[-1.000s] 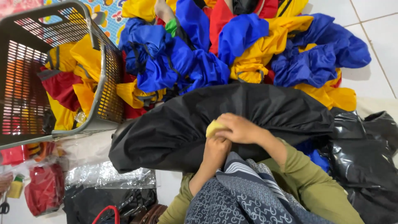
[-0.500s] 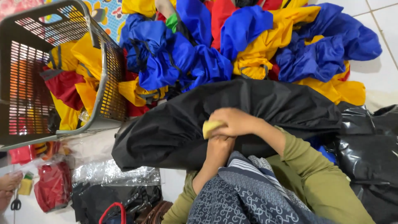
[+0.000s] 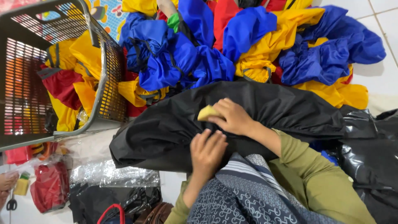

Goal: Trimming loose threads from fabric covers using scissors and fitting them onto a motorcycle seat.

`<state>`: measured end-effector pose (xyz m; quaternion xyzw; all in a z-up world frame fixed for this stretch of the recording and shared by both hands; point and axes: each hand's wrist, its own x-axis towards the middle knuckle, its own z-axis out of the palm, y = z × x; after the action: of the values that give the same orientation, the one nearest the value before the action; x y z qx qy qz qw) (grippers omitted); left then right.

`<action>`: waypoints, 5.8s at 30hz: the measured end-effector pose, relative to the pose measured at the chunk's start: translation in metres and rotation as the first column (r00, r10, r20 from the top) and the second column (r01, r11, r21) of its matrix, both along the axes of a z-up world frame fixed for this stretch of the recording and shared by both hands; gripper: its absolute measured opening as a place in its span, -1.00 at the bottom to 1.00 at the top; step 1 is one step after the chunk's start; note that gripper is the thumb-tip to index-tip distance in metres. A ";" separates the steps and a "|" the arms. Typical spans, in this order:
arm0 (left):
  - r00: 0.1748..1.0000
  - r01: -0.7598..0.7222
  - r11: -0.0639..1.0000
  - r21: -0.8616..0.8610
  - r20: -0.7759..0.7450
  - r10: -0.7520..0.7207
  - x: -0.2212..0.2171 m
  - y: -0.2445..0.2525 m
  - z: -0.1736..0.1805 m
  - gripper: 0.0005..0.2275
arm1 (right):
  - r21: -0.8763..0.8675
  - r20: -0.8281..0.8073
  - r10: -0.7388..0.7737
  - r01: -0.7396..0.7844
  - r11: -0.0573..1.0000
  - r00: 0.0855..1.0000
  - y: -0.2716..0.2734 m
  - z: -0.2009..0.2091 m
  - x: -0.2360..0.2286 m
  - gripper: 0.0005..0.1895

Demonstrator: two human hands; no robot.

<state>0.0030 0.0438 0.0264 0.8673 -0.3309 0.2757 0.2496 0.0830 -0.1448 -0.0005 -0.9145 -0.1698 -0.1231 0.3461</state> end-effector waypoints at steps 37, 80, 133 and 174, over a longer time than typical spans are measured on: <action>0.790 -0.559 0.783 0.271 -0.111 0.603 -0.015 0.068 0.012 -0.15 | -0.168 0.298 -0.108 0.164 0.972 0.948 0.019 -0.031 0.064 -0.66; 0.882 -0.441 0.867 -0.231 0.069 0.466 -0.030 0.095 -0.045 0.38 | -0.045 0.305 -0.024 0.040 0.998 0.952 0.167 0.031 0.061 -0.77; 0.969 0.145 0.913 0.382 -0.240 -0.054 0.004 0.005 0.015 -0.73 | 0.141 0.364 0.215 -0.282 0.949 0.907 0.043 0.057 -0.051 -0.61; 0.849 0.506 0.828 0.243 -0.312 -0.427 -0.019 -0.091 0.043 -0.24 | 0.575 -0.794 -0.091 0.792 0.206 0.601 -0.268 -0.112 -0.257 -0.39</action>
<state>-0.0164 -0.0470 0.0698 0.8146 -0.5405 0.0405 0.2064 -0.1744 -0.4123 -0.1126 -0.5498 0.3432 0.0045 0.7615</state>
